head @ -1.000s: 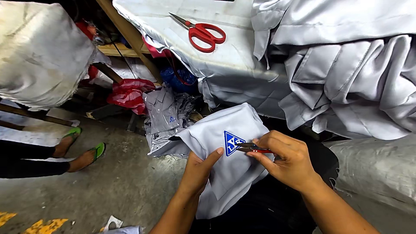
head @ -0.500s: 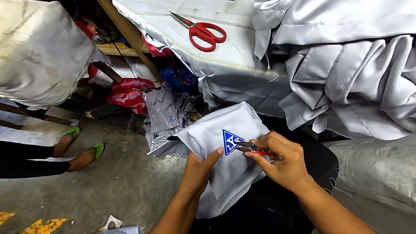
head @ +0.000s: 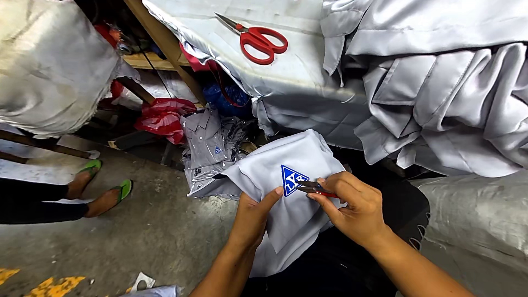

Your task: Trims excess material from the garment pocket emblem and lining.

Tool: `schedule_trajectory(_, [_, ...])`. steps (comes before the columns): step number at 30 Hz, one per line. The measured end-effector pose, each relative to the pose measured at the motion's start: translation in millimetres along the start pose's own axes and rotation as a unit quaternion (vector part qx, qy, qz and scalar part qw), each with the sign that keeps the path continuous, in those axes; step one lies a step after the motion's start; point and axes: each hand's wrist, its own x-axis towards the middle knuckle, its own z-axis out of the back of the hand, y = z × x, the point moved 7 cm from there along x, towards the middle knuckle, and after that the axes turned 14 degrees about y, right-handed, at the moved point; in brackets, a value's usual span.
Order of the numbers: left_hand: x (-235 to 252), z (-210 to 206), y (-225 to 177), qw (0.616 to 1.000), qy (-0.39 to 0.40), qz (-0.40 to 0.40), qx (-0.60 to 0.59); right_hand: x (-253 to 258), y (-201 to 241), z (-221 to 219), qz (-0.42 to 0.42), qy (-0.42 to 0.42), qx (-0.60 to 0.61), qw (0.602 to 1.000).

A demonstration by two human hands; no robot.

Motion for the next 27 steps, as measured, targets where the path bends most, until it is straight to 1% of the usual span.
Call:
schedule_trajectory(5, [-0.2,-2.7,-1.0,1.000,-0.015,-0.004,-0.003,-1.7,-2.3,-4.1,-0.019,-0.001,0.021,1.000])
schedule_trajectory(10, [-0.9,-3.0,-2.8,1.000,-0.005,-0.011,0.017,-1.4,-1.1,-3.9,0.007,0.004,0.004,1.000])
schedule_trajectory(14, [-1.3,-4.6,-1.9,1.000,0.002,0.000,0.011,0.6,-1.6,-6.3,0.018,0.015,0.024,0.999])
schedule_trajectory(19, [0.6,-1.8,-4.2,1.000,-0.005,-0.009,0.010,0.5,-5.3,-6.4,-0.001,0.054,0.076,0.996])
schedule_trajectory(21, [0.3,-1.6,-5.3,1.000,-0.004,-0.009,0.012,0.3,-6.2,-2.8,-0.011,0.055,0.095,0.994])
schedule_trajectory(24, [0.5,-3.0,-5.8,1.000,0.000,-0.011,0.011,1.9,-8.5,2.1,-0.023,0.045,0.089,0.995])
schedule_trajectory(27, [0.3,-4.2,-5.8,1.000,-0.001,-0.010,0.012,4.2,-9.6,1.5,-0.026,0.053,0.076,0.995])
